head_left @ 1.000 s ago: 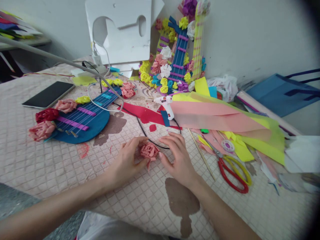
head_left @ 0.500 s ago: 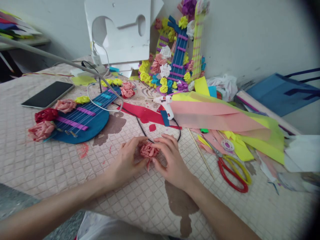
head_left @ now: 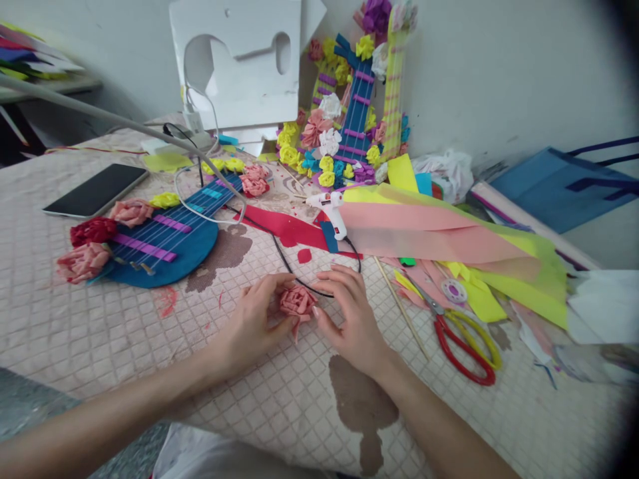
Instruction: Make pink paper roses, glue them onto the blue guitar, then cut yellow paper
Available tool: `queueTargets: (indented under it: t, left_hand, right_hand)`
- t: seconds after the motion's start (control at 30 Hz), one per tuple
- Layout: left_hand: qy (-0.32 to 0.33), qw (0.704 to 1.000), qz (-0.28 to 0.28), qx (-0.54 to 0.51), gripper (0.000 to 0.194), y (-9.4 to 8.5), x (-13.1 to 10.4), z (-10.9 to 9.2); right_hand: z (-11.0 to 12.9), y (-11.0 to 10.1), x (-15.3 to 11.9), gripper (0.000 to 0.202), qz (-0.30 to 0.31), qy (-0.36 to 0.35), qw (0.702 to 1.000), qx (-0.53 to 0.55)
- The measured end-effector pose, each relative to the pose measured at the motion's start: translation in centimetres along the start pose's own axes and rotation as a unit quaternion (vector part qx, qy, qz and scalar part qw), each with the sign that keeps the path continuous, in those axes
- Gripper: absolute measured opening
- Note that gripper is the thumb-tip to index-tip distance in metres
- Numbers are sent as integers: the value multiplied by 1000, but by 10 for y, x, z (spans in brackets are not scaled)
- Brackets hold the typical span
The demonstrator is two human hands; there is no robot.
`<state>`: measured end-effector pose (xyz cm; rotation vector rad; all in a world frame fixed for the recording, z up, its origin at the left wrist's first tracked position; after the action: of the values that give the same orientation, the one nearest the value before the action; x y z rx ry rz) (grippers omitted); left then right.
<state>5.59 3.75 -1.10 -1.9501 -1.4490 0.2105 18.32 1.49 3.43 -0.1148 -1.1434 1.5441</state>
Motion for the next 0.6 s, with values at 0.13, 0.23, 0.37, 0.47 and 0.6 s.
queueTargets:
  t: [0.13, 0.23, 0.37, 0.47, 0.6]
  left_hand:
    - [-12, 999, 13, -28, 48, 3, -1, 3]
    - [-11, 1000, 9, -23, 46, 2, -1, 2]
    - [-1, 1000, 0, -9, 44, -1, 0, -2]
    - [0, 1000, 0, -16, 46, -1, 0, -2]
    - [-6, 1000, 6, -27, 48, 1, -1, 1]
  right_hand:
    - [-6, -18, 1, 30, -54, 7, 998, -4]
    - [-14, -30, 0, 27, -92, 23, 995, -13]
    - [-23, -37, -1, 25, -118, 31, 992, -20]
    - [-29, -36, -3, 25, -120, 38, 992, -17]
    - [-33, -35, -4, 23, -121, 44, 992, -13]
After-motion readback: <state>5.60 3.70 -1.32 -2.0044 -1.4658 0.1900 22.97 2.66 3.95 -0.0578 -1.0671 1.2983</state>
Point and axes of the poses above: each hand's wrist, its own x-axis towards the middle knuckle, its own y-axis out of the palm, z = x × y, the point moved 10 cm from there along x, towards the middle knuckle, and after that the axes turned 2 degrees about x, right-handed, at the moved point
